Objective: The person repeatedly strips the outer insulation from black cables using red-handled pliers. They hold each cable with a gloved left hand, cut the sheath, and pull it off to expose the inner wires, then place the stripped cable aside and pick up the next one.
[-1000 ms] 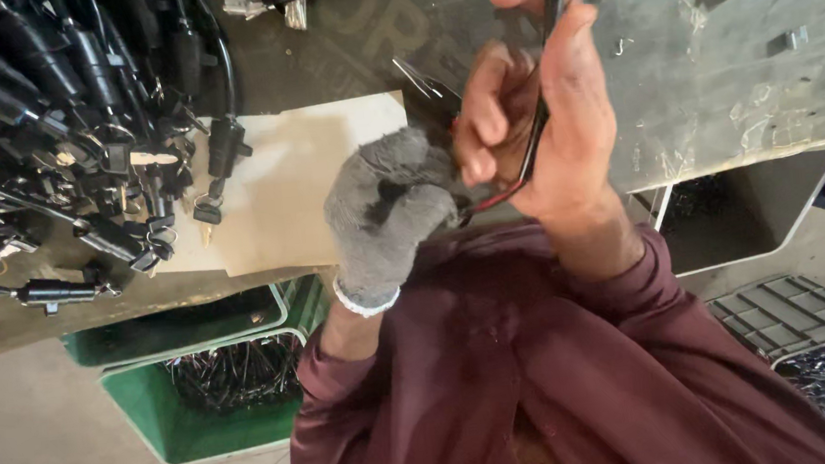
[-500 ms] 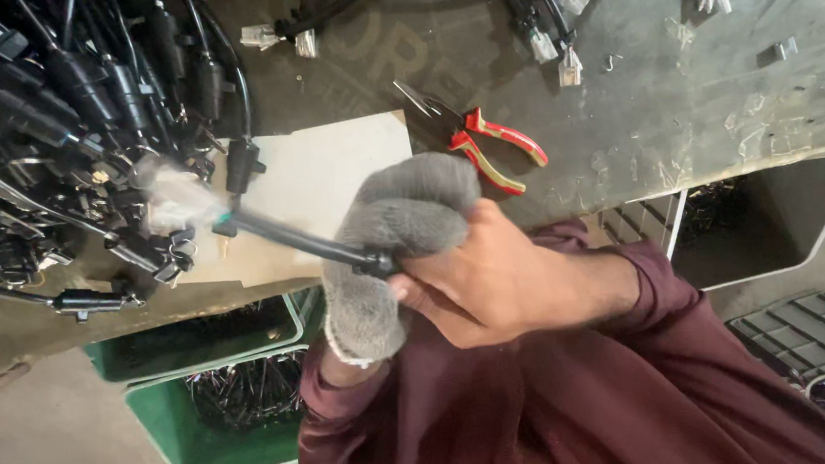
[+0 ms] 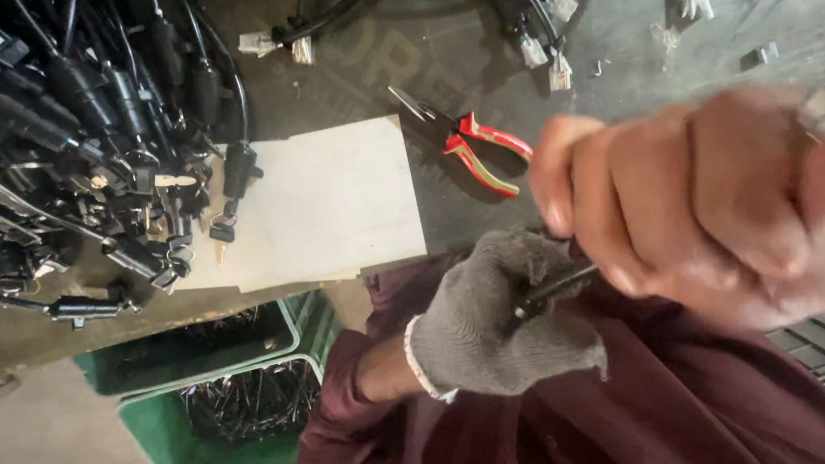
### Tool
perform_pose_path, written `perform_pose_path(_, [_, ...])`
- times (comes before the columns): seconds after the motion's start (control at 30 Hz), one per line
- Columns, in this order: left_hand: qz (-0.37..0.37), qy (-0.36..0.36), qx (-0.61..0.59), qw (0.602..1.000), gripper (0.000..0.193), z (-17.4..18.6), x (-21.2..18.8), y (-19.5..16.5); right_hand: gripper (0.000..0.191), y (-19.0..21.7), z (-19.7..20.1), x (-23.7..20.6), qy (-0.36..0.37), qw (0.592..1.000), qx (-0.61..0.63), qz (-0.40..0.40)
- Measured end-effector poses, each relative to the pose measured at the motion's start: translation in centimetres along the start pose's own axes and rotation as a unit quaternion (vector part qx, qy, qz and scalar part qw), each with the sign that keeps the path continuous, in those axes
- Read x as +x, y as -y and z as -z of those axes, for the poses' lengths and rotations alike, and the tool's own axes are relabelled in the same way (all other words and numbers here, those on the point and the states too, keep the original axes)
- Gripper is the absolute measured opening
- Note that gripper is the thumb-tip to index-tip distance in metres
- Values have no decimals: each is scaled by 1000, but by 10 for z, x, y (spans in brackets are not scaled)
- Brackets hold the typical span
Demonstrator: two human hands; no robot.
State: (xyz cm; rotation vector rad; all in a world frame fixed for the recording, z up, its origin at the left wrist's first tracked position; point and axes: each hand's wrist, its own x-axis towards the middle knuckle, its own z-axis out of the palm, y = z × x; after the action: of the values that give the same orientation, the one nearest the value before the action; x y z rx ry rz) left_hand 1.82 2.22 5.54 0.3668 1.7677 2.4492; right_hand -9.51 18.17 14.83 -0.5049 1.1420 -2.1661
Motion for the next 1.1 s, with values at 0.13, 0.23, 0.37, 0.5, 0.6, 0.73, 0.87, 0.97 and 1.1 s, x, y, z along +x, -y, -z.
perform_pose_path(0.13, [-66, 0, 124, 990, 33, 29, 12, -2, 36, -12, 32, -29, 96, 995, 33, 9])
perform_pose_path(0.23, [-54, 41, 156, 985, 30, 52, 10, 7, 29, -29, 46, -9, 77, 981, 161, 79])
perform_pose_path(0.37, [164, -10, -491, 856, 46, 66, -3, 20, 35, -54, 38, 51, -27, 963, 254, 82])
perform_pose_path(0.5, [131, -79, -242, 958, 39, 91, -4, 5, 52, -96, 22, 44, 4, 991, 31, -127])
perform_pose_path(0.6, [31, -133, 110, 984, 24, 92, 3, 3, 58, -123, 38, 11, 40, 964, -225, -134])
perform_pose_path(0.73, [68, -299, 54, 950, 46, 68, 9, 25, 54, -141, 57, -7, -13, 863, -505, -17])
perform_pose_path(0.87, [-17, -243, 52, 969, 43, 59, 5, 30, 48, -140, 52, -3, -19, 982, -185, -9])
perform_pose_path(0.97, [25, -291, 44, 955, 68, 63, 5, 19, 39, -138, 53, -2, 7, 923, -385, 11])
perform_pose_path(1.1, [67, -222, 293, 927, 47, 72, 12, 9, 35, -143, 64, -7, 31, 868, -491, 62])
